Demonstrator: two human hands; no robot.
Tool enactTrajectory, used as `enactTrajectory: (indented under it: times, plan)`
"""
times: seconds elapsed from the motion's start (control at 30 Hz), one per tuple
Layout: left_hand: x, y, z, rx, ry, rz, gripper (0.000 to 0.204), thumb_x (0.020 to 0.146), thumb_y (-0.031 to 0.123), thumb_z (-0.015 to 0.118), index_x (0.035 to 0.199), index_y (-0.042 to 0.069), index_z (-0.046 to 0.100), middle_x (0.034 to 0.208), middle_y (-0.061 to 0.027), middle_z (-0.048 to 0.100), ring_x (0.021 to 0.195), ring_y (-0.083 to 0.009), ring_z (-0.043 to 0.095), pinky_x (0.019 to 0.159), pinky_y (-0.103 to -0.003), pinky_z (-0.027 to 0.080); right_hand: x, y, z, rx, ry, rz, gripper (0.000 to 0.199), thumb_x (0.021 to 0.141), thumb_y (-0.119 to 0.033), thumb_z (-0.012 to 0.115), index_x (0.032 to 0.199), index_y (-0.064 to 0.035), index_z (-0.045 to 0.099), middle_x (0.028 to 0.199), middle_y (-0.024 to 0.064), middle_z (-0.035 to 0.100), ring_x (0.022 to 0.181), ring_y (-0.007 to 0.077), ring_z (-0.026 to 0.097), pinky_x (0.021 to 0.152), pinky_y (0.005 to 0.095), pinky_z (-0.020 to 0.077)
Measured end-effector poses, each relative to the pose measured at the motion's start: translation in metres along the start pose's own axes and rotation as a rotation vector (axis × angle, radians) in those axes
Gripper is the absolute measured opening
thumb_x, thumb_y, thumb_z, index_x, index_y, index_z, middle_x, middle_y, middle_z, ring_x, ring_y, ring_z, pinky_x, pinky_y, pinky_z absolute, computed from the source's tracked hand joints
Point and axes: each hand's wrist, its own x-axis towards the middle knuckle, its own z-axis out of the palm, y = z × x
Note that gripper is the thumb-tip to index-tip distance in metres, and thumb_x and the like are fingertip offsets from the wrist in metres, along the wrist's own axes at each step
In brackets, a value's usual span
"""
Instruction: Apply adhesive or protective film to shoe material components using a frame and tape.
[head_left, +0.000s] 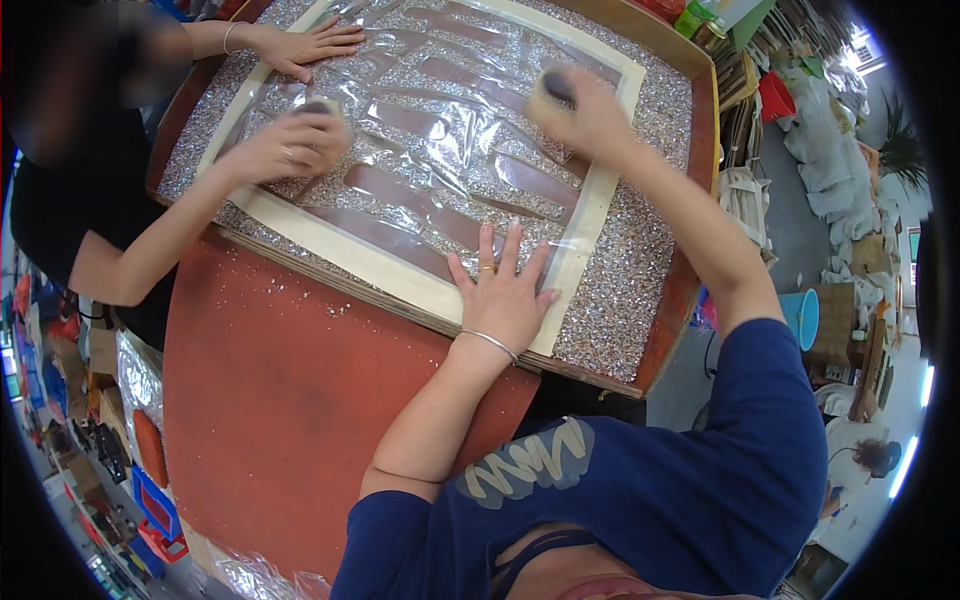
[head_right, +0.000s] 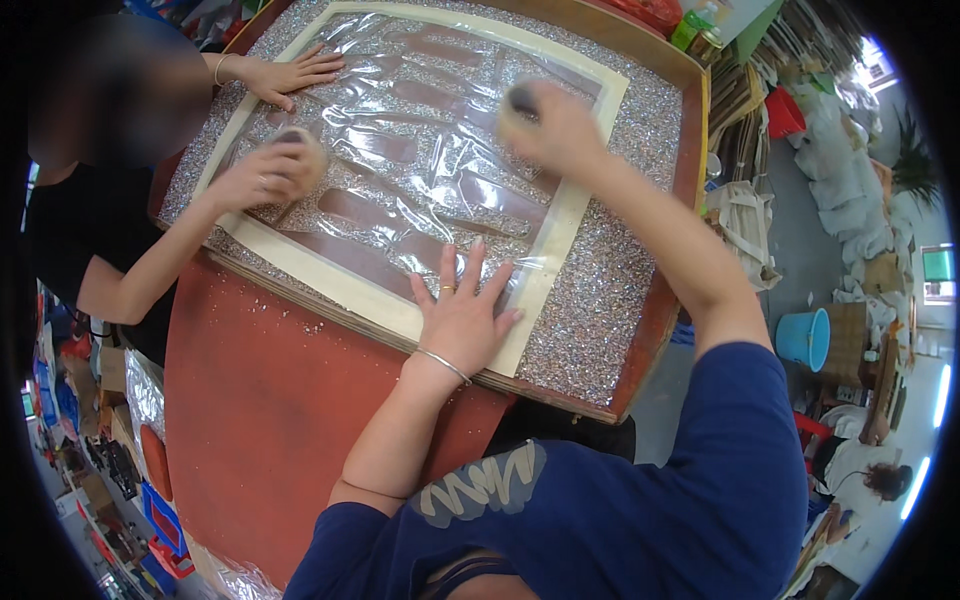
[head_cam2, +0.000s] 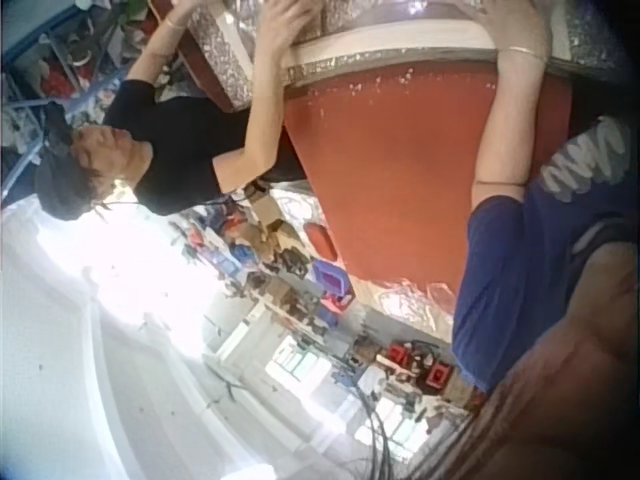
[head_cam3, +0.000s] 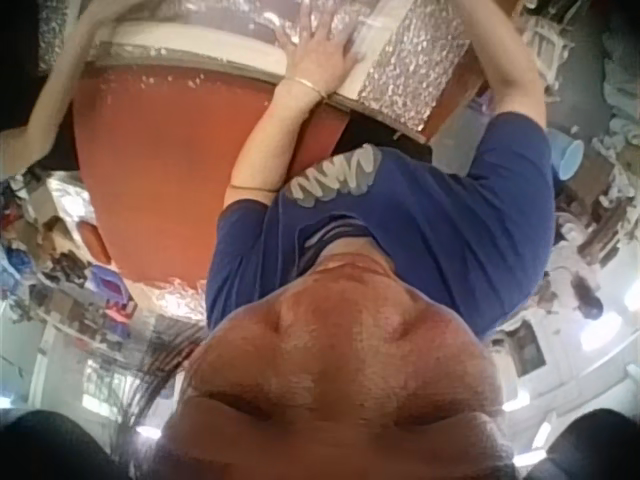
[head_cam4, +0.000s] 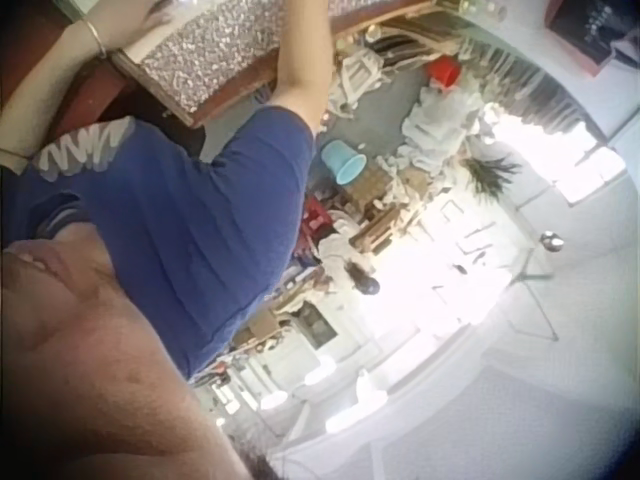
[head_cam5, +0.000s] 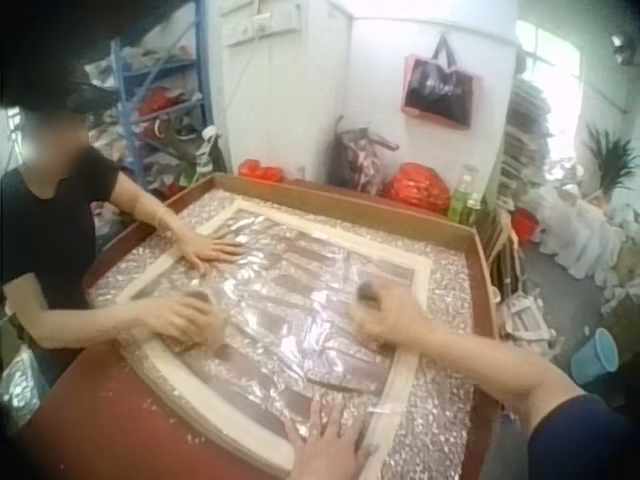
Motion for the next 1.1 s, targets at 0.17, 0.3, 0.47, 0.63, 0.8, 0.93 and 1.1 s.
enactTrajectory:
  times: [0.17,0.3,0.47,0.63,0.8,0.93,1.1]
  plan:
    - [-0.009,-0.003,-0.001,0.032,0.037,-0.021,0.057,0.089,0.046,0.050,0.140,0.023,0.039,0.152,-0.0122,0.023,0.142,-0.0370,0.008,0.102,-0.072,0.006,-0.061,-0.054,-0.013,-0.033,-0.282,-0.118,0.071,0.069,-0.031,0.074,0.128,-0.0065,0.044,0.122,0.0198,0.054,0.104,0.0364,0.058,0.092,0.0412,0.0463]
    - [0.000,0.010,0.006,0.067,0.046,0.040,0.057,0.091,0.047,0.047,0.141,0.021,0.038,0.152,-0.0138,0.020,0.141,-0.0400,0.010,0.103,-0.071,0.009,-0.009,0.097,-0.052,-0.481,0.111,0.095,0.066,0.078,-0.045,0.065,0.123,-0.0015,0.045,0.118,0.0173,0.056,0.096,0.0367,0.061,0.084,0.0420,0.0495]
    - [-0.002,-0.010,0.022,0.062,0.116,0.093,0.058,0.092,0.044,0.046,0.141,0.013,0.038,0.151,-0.0211,0.020,0.141,-0.0355,0.015,0.107,-0.064,0.011,-0.042,0.022,-0.017,-0.395,-0.011,-0.178,0.072,0.075,-0.045,0.068,0.127,-0.0018,0.043,0.121,0.0189,0.054,0.097,0.0368,0.060,0.084,0.0433,0.0480]
    - [-0.003,0.000,0.019,0.089,0.113,0.120,0.057,0.093,0.039,0.046,0.139,0.007,0.038,0.148,-0.0235,0.025,0.140,-0.0340,0.020,0.110,-0.056,0.013,-0.058,-0.036,0.025,-0.302,-0.088,-0.472,0.086,0.069,-0.039,0.074,0.135,-0.0004,0.037,0.131,0.0200,0.046,0.105,0.0370,0.053,0.093,0.0438,0.0402]
    - [0.001,0.007,0.022,0.093,0.145,0.183,0.056,0.094,0.034,0.044,0.138,0.000,0.038,0.147,-0.0235,0.029,0.139,-0.0346,0.023,0.111,-0.053,0.015,0.041,-0.061,0.099,-0.352,0.134,-0.445,0.077,0.069,-0.042,0.073,0.126,0.0022,0.046,0.126,0.0175,0.051,0.088,0.0356,0.058,0.082,0.0397,0.0466]
    - [-0.002,-0.001,0.024,0.054,0.131,0.163,0.056,0.094,0.031,0.044,0.137,-0.004,0.037,0.146,-0.0230,0.030,0.138,-0.0346,0.024,0.112,-0.051,0.015,0.022,-0.069,0.093,-0.201,-0.018,-0.503,0.074,0.071,-0.035,0.073,0.129,0.0019,0.044,0.126,0.0184,0.051,0.094,0.0366,0.057,0.084,0.0395,0.0467]
    - [-0.001,0.005,0.026,0.029,0.155,0.150,0.054,0.093,0.028,0.043,0.136,-0.006,0.037,0.144,-0.0235,0.033,0.138,-0.0350,0.026,0.112,-0.050,0.016,-0.058,-0.046,0.013,-0.202,-0.296,-0.628,0.087,0.068,-0.030,0.075,0.137,0.0013,0.033,0.135,0.0219,0.041,0.106,0.0380,0.052,0.094,0.0440,0.0413]
